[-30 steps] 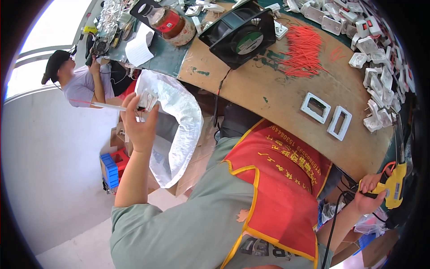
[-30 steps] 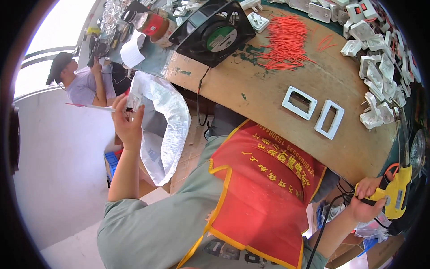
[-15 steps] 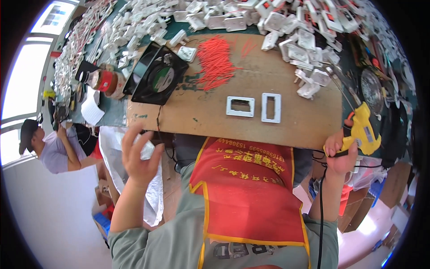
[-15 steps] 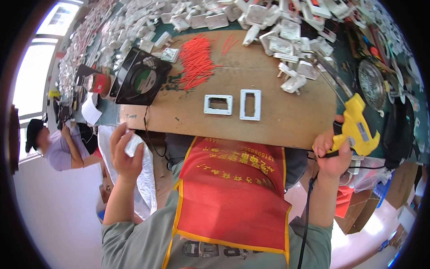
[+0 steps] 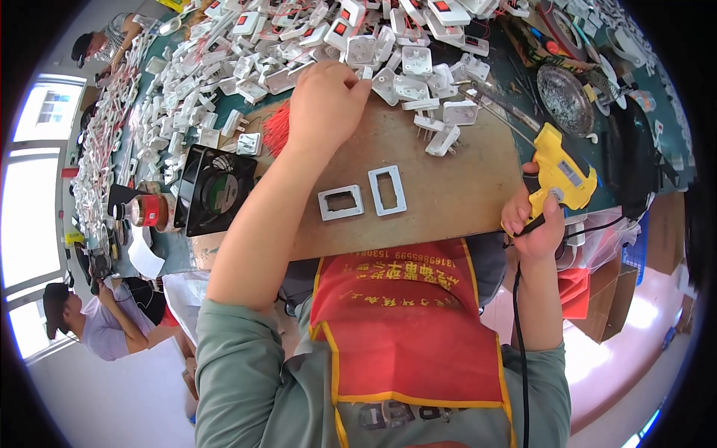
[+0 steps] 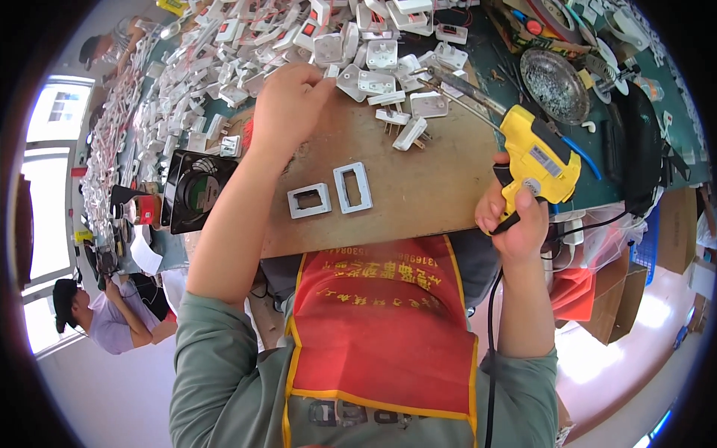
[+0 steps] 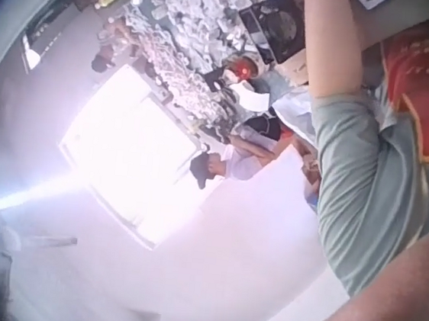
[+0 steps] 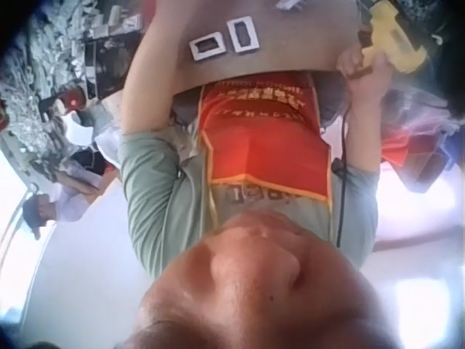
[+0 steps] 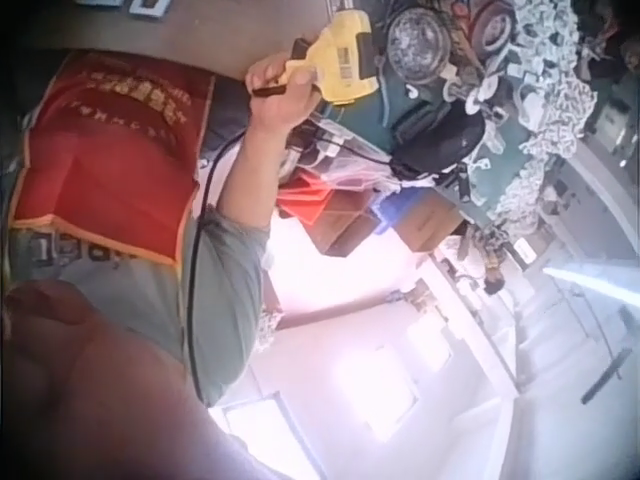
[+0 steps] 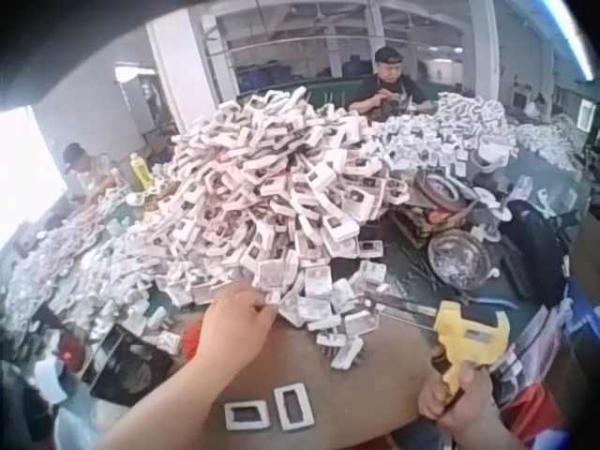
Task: The person solders red wires and small components into plastic housings using a soldering iron, assembling them into light fixtures.
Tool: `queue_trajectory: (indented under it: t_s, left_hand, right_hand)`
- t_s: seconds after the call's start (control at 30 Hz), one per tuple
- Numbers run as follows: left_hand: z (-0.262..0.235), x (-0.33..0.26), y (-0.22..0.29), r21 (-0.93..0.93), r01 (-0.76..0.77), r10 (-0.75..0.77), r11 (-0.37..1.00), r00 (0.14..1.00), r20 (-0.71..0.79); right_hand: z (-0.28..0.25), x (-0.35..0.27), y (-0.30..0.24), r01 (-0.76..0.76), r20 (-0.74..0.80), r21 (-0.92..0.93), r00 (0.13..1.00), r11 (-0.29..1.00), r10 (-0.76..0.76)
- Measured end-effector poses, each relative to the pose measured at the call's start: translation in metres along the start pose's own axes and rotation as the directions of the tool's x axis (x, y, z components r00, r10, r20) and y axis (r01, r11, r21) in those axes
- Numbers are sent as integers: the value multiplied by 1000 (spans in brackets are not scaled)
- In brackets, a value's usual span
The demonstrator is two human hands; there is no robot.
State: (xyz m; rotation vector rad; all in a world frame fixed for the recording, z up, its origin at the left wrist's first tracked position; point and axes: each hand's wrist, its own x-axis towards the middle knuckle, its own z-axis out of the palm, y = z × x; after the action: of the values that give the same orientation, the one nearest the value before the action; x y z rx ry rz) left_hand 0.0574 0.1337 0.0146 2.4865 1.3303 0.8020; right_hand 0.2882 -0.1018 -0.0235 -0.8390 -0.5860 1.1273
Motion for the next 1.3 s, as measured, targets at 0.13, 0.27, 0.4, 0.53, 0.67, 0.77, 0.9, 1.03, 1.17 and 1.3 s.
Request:
queue_trajectory:
  t_s: [0.13, 0.27, 0.4, 0.53, 0.67, 0.77, 0.9, 1.03, 1.17, 1.3]
  left_hand:
    - [-11, -12, 8, -84, 32, -33, 996, 999, -6]
    - [-43, -42, 23, -114, 127, -116, 985, 989, 94]
    - [-59, -92, 25, -245, -124, 160, 962, 978, 133]
    - [-62, -111, 27, -314, -97, 191, 944, 940, 282]
    - [-63, -105, 26, -328, -160, 260, 931, 922, 288]
    - [-64, -103, 26, -349, -193, 303, 917, 907, 293]
    - [-56, -104, 28, -330, -145, 258, 933, 908, 330]
    - [-57, -105, 28, -353, -119, 246, 928, 908, 339]
    - [-58, -105, 23, -388, -98, 248, 916, 900, 358]
    - [-66, -100, 20, -410, -37, 186, 911, 925, 332]
  right_hand:
    - [-2, 1, -1, -23, -5, 6, 1000, 1000, 23]
    - [-6, 2, -1, -24, 30, -20, 999, 1000, 25]
    - [-5, 1, 0, -6, 76, -39, 997, 999, 9]
    - [-2, 2, 0, -6, 77, -55, 997, 998, 10]
    - [-2, 2, -1, -1, 84, -72, 996, 997, 7]
    - [1, 2, -1, -5, 70, -83, 998, 997, 11]
    - [-2, 3, 1, -17, 74, -70, 997, 997, 22]
    - [-1, 0, 0, -38, -32, -46, 999, 998, 36]
    - [-4, 1, 0, -49, -6, -47, 999, 998, 49]
    - [-4, 0, -1, -43, -17, -44, 999, 998, 43]
